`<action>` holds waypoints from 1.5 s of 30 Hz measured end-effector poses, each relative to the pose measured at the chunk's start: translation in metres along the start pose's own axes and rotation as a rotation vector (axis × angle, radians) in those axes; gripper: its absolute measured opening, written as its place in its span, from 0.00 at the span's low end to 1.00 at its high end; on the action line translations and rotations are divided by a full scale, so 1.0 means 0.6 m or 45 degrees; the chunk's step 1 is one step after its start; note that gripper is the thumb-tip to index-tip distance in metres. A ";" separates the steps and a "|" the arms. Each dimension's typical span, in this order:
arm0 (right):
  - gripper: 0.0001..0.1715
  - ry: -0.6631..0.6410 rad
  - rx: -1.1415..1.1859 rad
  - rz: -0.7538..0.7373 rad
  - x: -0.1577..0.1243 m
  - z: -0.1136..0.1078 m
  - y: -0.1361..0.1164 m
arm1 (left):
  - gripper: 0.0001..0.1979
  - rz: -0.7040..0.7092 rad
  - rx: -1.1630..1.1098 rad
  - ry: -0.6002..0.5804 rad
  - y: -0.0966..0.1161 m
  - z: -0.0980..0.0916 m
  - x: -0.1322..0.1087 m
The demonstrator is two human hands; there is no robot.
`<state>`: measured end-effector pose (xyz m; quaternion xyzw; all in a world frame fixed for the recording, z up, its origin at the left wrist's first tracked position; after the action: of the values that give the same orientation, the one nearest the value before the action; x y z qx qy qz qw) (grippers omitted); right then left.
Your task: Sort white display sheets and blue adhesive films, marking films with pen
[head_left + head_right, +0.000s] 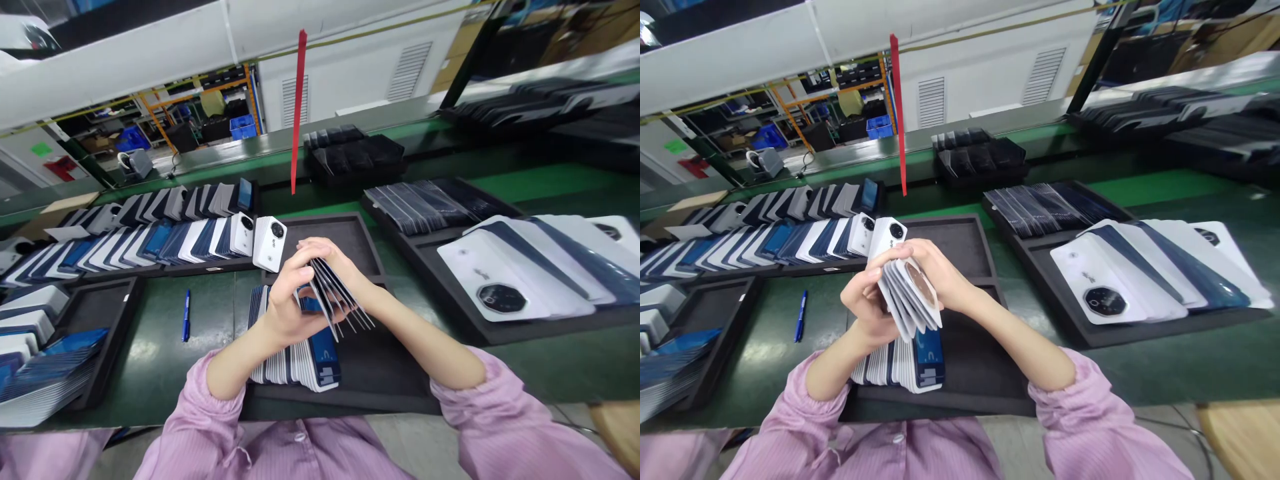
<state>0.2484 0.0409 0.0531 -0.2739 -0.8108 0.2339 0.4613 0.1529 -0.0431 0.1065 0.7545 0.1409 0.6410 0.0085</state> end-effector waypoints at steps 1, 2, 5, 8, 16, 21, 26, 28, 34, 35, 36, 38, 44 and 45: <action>0.19 0.026 0.030 -0.012 0.000 -0.003 -0.001 | 0.44 0.000 -0.026 -0.020 -0.002 0.001 0.001; 0.19 0.045 0.059 -0.028 -0.001 -0.005 -0.003 | 0.44 -0.006 -0.050 -0.041 -0.004 0.002 0.003; 0.20 0.050 0.032 -0.092 -0.006 -0.004 -0.008 | 0.46 -0.001 -0.134 -0.104 -0.008 0.004 0.008; 0.23 0.121 -0.050 -0.156 -0.014 -0.007 -0.008 | 0.48 0.031 -0.252 -0.183 -0.008 0.007 0.013; 0.37 0.164 -0.159 -0.121 -0.024 0.002 0.017 | 0.43 -0.029 -0.452 -0.435 -0.021 0.018 0.021; 0.37 0.153 -0.175 -0.040 -0.022 0.003 0.026 | 0.40 -0.071 -0.517 -0.422 -0.030 0.018 0.026; 0.37 0.103 -0.166 -0.044 -0.019 0.002 0.014 | 0.41 -0.062 -0.420 -0.380 -0.035 0.014 0.021; 0.38 0.101 -0.118 -0.030 -0.017 0.001 0.011 | 0.42 -0.066 -0.375 -0.365 -0.039 0.011 0.018; 0.36 0.110 -0.031 -0.006 -0.012 -0.003 0.005 | 0.45 -0.048 -0.281 -0.310 -0.045 0.003 0.015; 0.36 0.110 -0.038 -0.011 -0.012 -0.004 0.004 | 0.45 -0.044 -0.269 -0.302 -0.045 0.003 0.016; 0.36 0.104 -0.047 -0.012 -0.012 -0.004 0.003 | 0.44 -0.039 -0.262 -0.292 -0.044 0.002 0.017; 0.38 0.095 -0.071 -0.014 -0.012 -0.004 0.003 | 0.44 -0.027 -0.258 -0.277 -0.042 0.001 0.018; 0.39 0.067 -0.170 -0.054 -0.012 -0.001 -0.001 | 0.42 -0.004 -0.225 -0.264 -0.038 0.001 0.020; 0.39 0.065 -0.184 -0.065 -0.012 -0.001 -0.003 | 0.42 -0.006 -0.206 -0.267 -0.038 0.001 0.020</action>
<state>0.2515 0.0349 0.0498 -0.2915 -0.8203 0.1558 0.4668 0.1504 -0.0183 0.1138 0.8138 0.0889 0.5678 0.0858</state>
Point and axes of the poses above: each hand's wrist, its own x-axis towards the middle knuckle, its own z-axis out of the palm, y = z × x, the point moved 9 cm from there along x, towards the middle knuckle, and after that the axes turned 4 degrees about x, right-handed, at the moved point
